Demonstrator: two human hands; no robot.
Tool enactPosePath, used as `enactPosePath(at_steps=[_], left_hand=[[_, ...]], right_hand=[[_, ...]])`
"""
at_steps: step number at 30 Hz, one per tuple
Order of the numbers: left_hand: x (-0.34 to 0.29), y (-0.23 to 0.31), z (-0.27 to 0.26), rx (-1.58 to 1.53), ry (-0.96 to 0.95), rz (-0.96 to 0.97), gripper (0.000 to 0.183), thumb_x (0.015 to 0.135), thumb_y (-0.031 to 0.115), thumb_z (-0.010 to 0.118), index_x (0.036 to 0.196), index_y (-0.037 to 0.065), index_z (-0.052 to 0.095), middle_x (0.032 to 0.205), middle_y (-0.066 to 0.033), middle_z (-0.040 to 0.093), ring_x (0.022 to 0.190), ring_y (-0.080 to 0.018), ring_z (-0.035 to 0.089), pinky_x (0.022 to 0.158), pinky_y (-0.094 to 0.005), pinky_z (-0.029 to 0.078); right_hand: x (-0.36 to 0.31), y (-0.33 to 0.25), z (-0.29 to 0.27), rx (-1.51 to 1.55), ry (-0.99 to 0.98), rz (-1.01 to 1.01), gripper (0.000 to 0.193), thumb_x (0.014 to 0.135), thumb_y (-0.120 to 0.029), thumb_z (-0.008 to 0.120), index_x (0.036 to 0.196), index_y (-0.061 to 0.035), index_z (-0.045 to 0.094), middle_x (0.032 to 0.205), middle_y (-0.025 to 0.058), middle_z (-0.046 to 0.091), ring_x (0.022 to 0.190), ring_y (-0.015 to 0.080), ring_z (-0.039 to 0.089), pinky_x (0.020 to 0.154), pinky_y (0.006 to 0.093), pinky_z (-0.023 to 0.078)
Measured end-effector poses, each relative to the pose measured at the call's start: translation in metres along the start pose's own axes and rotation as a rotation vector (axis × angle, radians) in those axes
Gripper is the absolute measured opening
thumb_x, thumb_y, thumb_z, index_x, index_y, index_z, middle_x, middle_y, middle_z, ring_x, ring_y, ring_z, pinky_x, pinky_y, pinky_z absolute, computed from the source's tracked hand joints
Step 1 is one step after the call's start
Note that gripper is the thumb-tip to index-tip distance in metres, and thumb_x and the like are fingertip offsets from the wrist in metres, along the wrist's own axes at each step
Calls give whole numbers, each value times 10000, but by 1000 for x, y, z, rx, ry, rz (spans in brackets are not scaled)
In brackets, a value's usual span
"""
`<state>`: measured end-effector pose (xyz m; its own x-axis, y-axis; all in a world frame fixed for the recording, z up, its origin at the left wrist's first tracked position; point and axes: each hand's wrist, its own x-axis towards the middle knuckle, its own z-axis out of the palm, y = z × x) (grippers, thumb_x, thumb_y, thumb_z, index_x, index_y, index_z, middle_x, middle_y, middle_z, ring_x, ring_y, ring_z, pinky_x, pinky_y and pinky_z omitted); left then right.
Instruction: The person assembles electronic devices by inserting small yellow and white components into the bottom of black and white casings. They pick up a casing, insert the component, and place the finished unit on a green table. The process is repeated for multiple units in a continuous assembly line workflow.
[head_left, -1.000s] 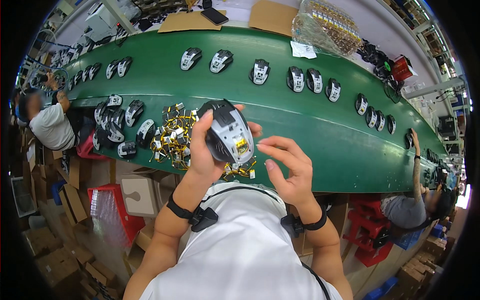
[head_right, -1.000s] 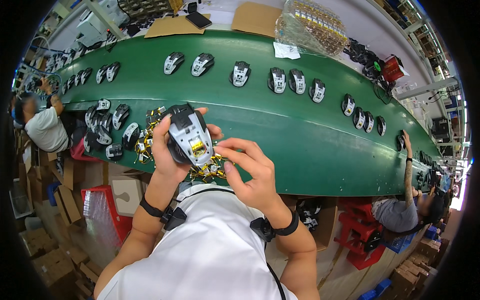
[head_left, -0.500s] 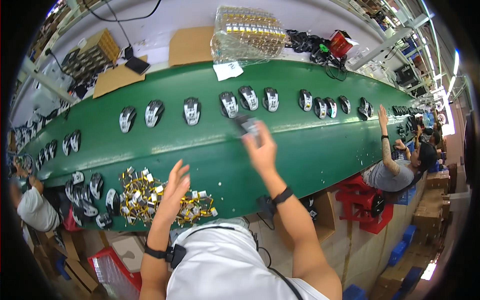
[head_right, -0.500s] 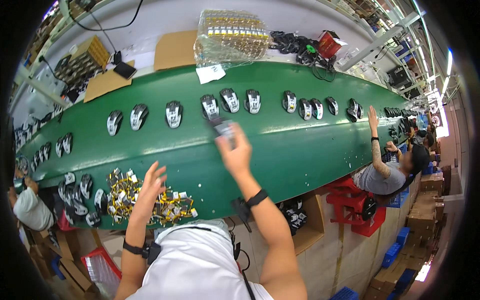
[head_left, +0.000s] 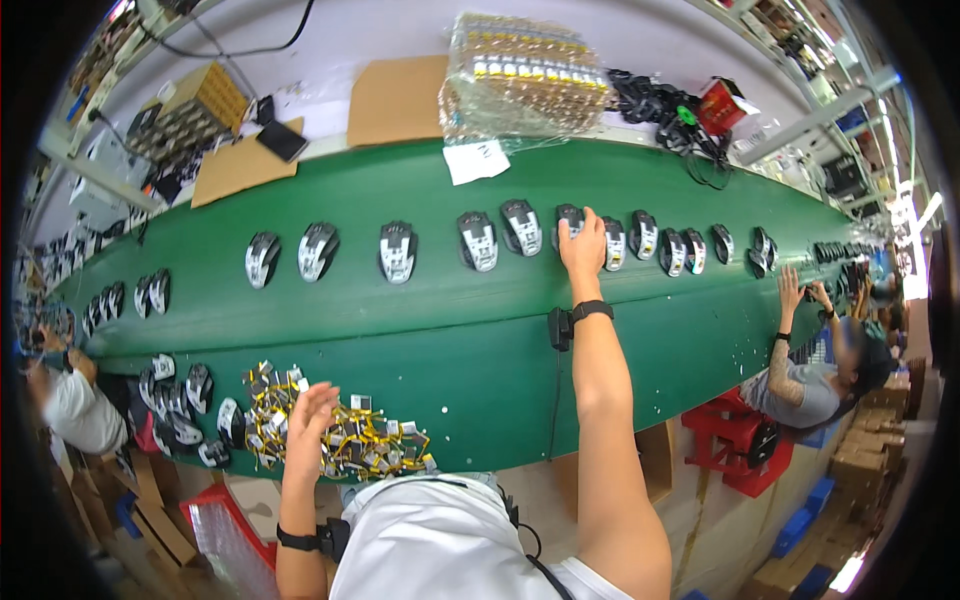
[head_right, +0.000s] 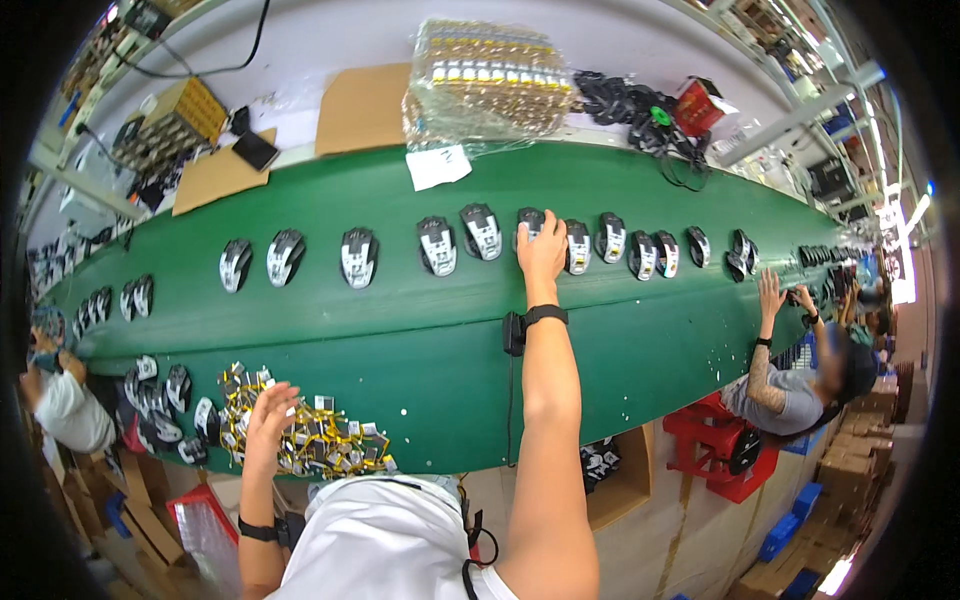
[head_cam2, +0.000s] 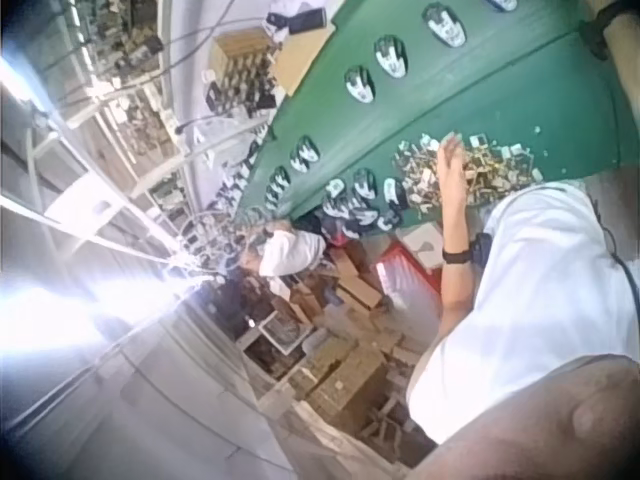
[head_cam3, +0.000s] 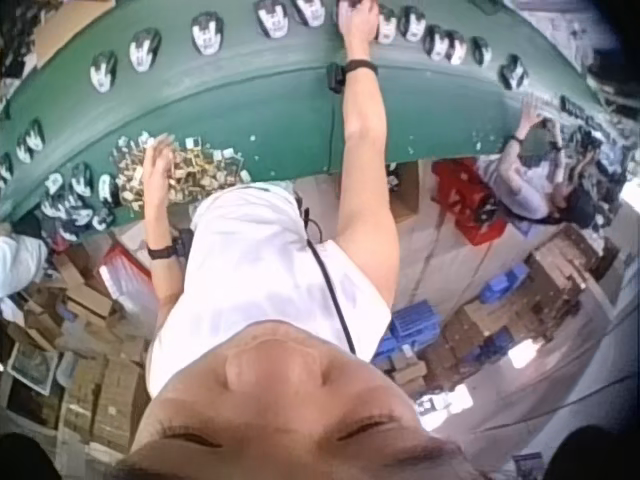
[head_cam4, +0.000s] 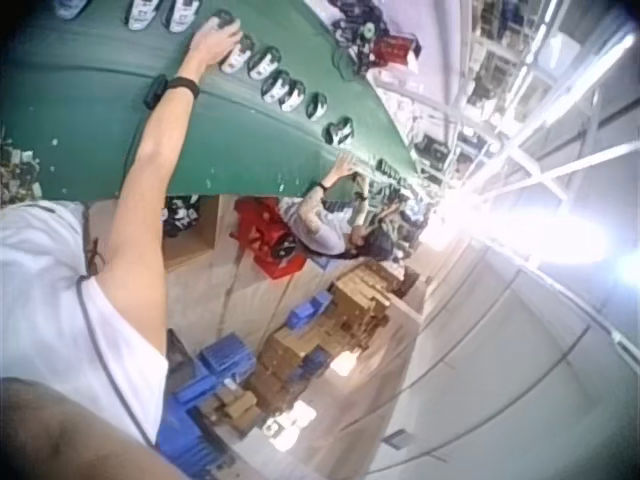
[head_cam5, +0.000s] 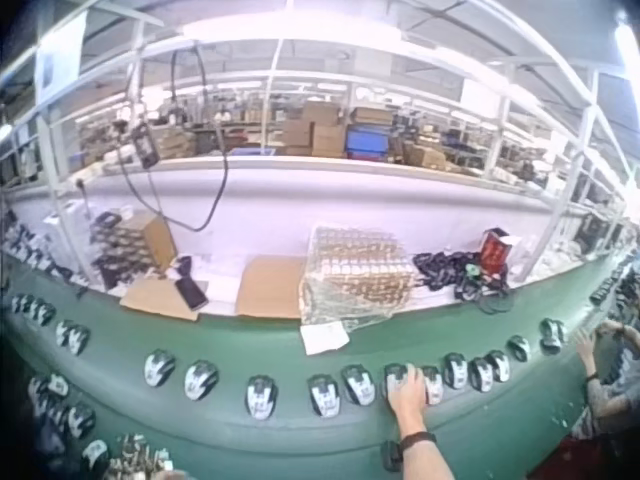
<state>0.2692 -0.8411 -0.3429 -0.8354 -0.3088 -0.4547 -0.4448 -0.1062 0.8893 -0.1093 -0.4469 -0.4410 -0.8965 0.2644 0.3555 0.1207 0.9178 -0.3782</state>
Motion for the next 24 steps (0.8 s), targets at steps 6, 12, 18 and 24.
enactPosePath(at_steps=[6,12,18,24], left_hand=[[-2,10,-3,-19,-19,16,386,978,246,542,1319,68,516,1247,-73,636,1155,-177,576,935,-317,439],[-17,-8,-7,-259,-135,-17,591,1010,358,491,1490,65,309,1353,-154,553,1232,-263,544,1027,-383,428],[-17,-26,-21,-749,2,123,434,1002,394,499,1259,47,539,1113,-130,656,978,-215,672,860,-353,547],[-54,-49,-60,-880,123,117,554,993,475,410,1278,14,524,1169,-198,646,1014,-339,677,795,-416,588]], right_hand=[[-33,23,-12,235,-4,41,617,813,-327,744,1329,-56,544,1202,215,631,1045,379,627,922,460,482],[-210,-161,-138,752,-533,-535,602,775,-275,799,1267,-24,561,1207,177,633,1103,337,618,925,416,488],[-294,-238,-132,1200,-1148,-505,506,765,-278,813,1142,-10,609,1091,158,664,935,282,659,810,353,528],[-347,-211,-54,568,-1089,-488,220,758,-212,786,871,-33,729,743,84,695,676,198,667,673,322,535]])
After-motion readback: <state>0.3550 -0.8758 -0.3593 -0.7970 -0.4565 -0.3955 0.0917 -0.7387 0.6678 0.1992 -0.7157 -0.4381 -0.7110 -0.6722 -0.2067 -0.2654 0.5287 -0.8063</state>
